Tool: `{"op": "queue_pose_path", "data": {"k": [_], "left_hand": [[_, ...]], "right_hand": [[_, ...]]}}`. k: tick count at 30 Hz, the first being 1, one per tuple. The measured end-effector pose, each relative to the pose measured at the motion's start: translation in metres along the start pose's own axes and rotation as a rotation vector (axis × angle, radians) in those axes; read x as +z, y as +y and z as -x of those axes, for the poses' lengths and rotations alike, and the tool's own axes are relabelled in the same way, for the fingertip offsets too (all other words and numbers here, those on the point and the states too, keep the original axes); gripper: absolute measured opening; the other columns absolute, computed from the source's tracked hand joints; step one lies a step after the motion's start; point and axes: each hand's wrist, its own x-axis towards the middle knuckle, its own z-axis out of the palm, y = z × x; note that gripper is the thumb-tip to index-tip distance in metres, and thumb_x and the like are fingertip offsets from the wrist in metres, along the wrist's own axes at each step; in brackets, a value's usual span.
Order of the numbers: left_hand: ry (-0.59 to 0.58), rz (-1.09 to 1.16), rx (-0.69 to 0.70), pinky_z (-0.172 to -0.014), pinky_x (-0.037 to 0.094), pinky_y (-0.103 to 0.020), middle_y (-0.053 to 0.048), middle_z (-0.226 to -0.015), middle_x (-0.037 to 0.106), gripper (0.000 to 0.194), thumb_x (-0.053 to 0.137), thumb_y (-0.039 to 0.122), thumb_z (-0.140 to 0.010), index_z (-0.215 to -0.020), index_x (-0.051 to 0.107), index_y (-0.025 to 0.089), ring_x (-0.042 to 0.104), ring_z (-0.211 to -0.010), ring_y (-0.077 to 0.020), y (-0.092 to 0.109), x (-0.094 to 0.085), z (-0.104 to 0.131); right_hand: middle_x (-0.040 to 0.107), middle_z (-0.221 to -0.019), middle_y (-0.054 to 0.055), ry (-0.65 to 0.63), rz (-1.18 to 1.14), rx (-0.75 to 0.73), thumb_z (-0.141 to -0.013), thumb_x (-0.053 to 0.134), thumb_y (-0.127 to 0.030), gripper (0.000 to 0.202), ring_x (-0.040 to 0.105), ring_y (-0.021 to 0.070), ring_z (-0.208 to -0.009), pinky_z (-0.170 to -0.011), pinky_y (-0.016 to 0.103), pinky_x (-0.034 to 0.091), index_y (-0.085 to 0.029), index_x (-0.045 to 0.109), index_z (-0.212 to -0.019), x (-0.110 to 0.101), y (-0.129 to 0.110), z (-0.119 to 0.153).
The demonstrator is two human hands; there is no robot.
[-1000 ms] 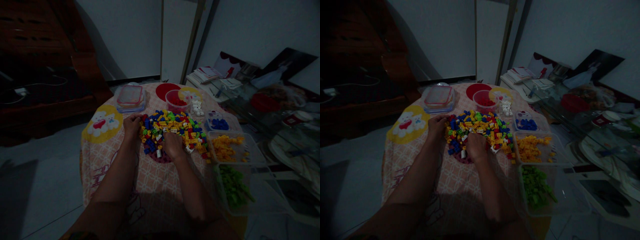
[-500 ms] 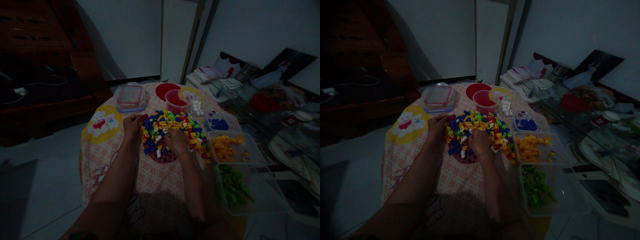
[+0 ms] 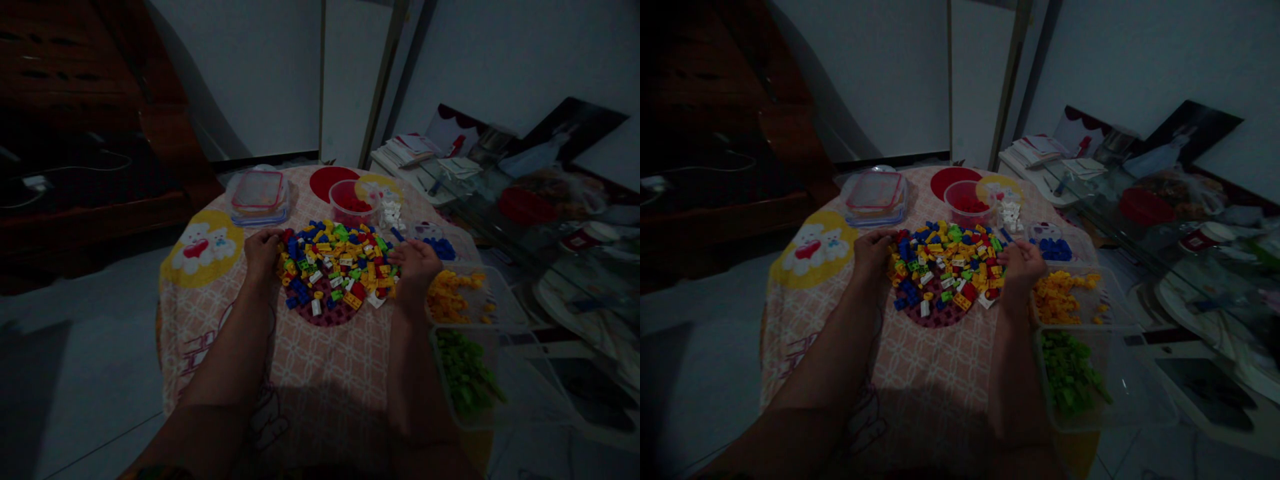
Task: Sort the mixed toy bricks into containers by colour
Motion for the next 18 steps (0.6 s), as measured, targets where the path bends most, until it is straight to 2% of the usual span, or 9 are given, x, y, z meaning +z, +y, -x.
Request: {"op": "queue_pose_path", "data": {"k": [2,4,7,10,13,16,18], "left_hand": [[-0.013,-0.003,0.008,-0.072,0.057,-0.029,-0.007,-0.087,0.078,0.028,0.062,0.026,-0.065,-0.086,0.079,0.018,0.072,-0.082,-0.0221,0.001,-0.001,0.001],[-0.014,0.004,0.009,-0.072,0.056,-0.029,-0.007,-0.088,0.078,0.028,0.062,0.026,-0.066,-0.086,0.079,0.018,0.072,-0.083,-0.0219,0.003,-0.002,0.003],[-0.005,0.02,-0.009,-0.071,0.057,-0.029,-0.006,-0.087,0.077,0.029,0.061,0.026,-0.067,-0.088,0.079,0.018,0.071,-0.081,-0.0215,0.007,-0.001,0.006],[-0.007,0.025,-0.022,-0.072,0.057,-0.03,-0.006,-0.084,0.076,0.027,0.062,0.024,-0.066,-0.086,0.079,0.017,0.071,-0.079,-0.0213,0.01,-0.001,0.007],[-0.008,0.017,-0.009,-0.073,0.057,-0.03,-0.006,-0.084,0.077,0.026,0.061,0.023,-0.064,-0.083,0.078,0.017,0.071,-0.08,-0.0217,0.013,-0.002,0.008],[-0.007,0.028,-0.005,-0.072,0.056,-0.029,-0.006,-0.082,0.076,0.025,0.061,0.023,-0.064,-0.082,0.078,0.017,0.07,-0.079,-0.0208,0.015,-0.002,0.009],[-0.012,0.047,-0.03,-0.07,0.055,-0.028,-0.005,-0.08,0.075,0.025,0.062,0.024,-0.064,-0.083,0.077,0.017,0.069,-0.075,-0.0197,0.015,-0.001,0.01]], "right_hand": [[0.068,-0.074,-0.003,0.195,-0.117,-0.029,-0.073,0.068,-0.036,0.031,0.073,0.0175,-0.064,-0.063,0.032,0.064,-0.022,0.059,-0.098,-0.011,0.003,-0.012],[0.071,-0.084,0.0,0.304,-0.168,-0.058,-0.074,0.066,-0.033,0.037,0.077,0.019,-0.077,-0.074,0.036,0.067,-0.021,0.058,-0.108,-0.019,0.004,-0.019],[0.073,-0.087,0.001,0.291,-0.129,-0.073,-0.075,0.064,-0.031,0.042,0.078,0.0196,-0.078,-0.074,0.036,0.067,-0.019,0.061,-0.114,-0.02,0.002,-0.019],[0.07,-0.072,-0.001,0.111,-0.04,-0.052,-0.076,0.064,-0.036,0.034,0.071,0.0172,-0.058,-0.057,0.029,0.061,-0.017,0.067,-0.104,-0.01,-0.003,-0.008],[0.066,-0.062,-0.003,-0.168,0.058,-0.017,-0.075,0.067,-0.039,0.028,0.063,0.0146,-0.046,-0.045,0.024,0.05,-0.016,0.07,-0.092,0.008,-0.005,0.011],[0.068,-0.063,-0.003,-0.482,0.191,0.022,-0.077,0.068,-0.037,0.023,0.063,0.0149,-0.049,-0.047,0.024,0.049,-0.018,0.073,-0.087,0.027,-0.004,0.035],[0.072,-0.069,-0.001,-0.682,0.314,-0.014,-0.08,0.067,-0.031,0.016,0.068,0.0164,-0.059,-0.056,0.025,0.053,-0.019,0.075,-0.086,0.039,-0.002,0.053]]}}
